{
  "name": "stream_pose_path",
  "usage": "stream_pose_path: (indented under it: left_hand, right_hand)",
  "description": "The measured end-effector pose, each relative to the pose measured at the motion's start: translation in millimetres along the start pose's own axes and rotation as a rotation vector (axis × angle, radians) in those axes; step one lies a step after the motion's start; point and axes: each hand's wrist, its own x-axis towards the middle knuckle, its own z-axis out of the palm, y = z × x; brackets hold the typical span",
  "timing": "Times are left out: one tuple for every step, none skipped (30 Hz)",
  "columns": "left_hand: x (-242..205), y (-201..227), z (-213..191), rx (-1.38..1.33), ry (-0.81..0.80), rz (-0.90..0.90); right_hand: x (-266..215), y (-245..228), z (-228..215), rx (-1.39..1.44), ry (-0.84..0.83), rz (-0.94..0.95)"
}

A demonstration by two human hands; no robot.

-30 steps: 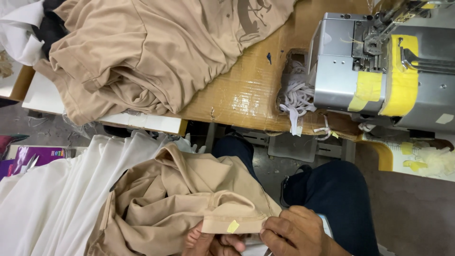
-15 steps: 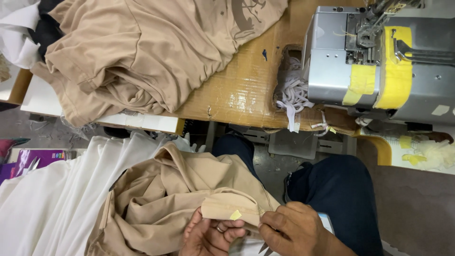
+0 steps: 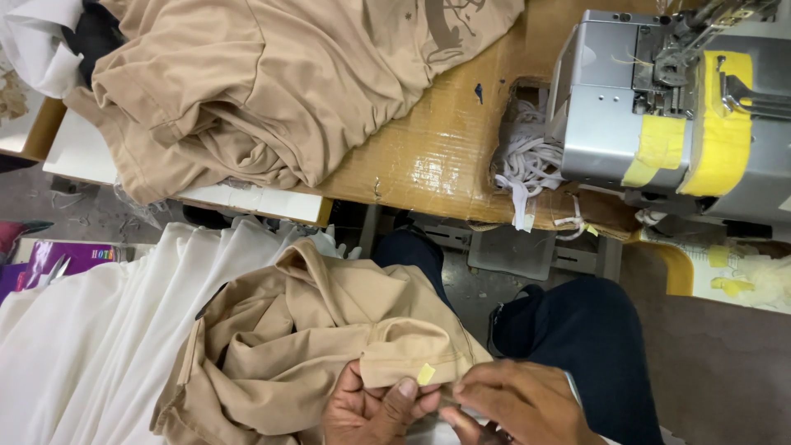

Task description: Trimming excess threads from a beige garment using thread snips at a workstation.

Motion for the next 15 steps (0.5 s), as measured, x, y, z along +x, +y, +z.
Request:
stream_pose_path:
  left_hand:
    - [0, -3, 0, 0.016, -0.042, 0.049]
    - [0, -6, 1, 0.032, -0.085, 0.098]
    - [0, -10, 0, 0.031, -0.09, 0.095]
    - [0, -14, 0, 0.121, -0.088, 0.21]
    - [1, -18, -1, 0.211, -0.084, 0.325]
    - [-1, -16, 0, 0.209, -0.087, 0.323]
    - [-3, -14, 0, 0.219, -0.094, 0.295]
    - [-4, -11, 1, 0.228, -0.102, 0.267]
    - [-5, -14, -2, 0.229, -0.099, 0.264]
    - [-5, -16, -5, 0.279, -0.129, 0.331]
    - [-5, -19, -6, 0.328, -0.164, 0.4]
    - [-5, -21, -5, 0.327, -0.166, 0.4]
    - [-6, -22, -4, 0.419, -0.107, 0.47]
    - [-7, -24, -3, 0.511, -0.047, 0.54]
    - [-9, -25, -2, 0.509, -0.048, 0.54]
  right_hand:
    - [1, -6, 2, -0.064, 0.017, 0.003]
    - [3, -11, 3, -0.129, 0.034, 0.005]
    - [4, -10, 3, -0.134, 0.034, 0.006]
    - [5, -9, 4, -0.133, 0.036, 0.013]
    - [5, -9, 4, -0.13, 0.037, 0.02]
    - [8, -9, 3, -0.135, 0.036, 0.021]
    - [11, -10, 3, -0.106, 0.061, 0.014]
    - [14, -10, 3, -0.078, 0.085, 0.007]
    - [12, -8, 5, -0.076, 0.083, 0.01]
    - [9, -6, 6, -0.085, 0.093, -0.009]
    - [7, -4, 7, -0.098, 0.106, -0.031]
    - [6, -3, 7, -0.1, 0.106, -0.031]
    - [5, -3, 8, -0.113, 0.116, -0.007]
    - [4, -3, 9, -0.125, 0.126, 0.017]
    - [5, -3, 9, -0.127, 0.126, 0.016]
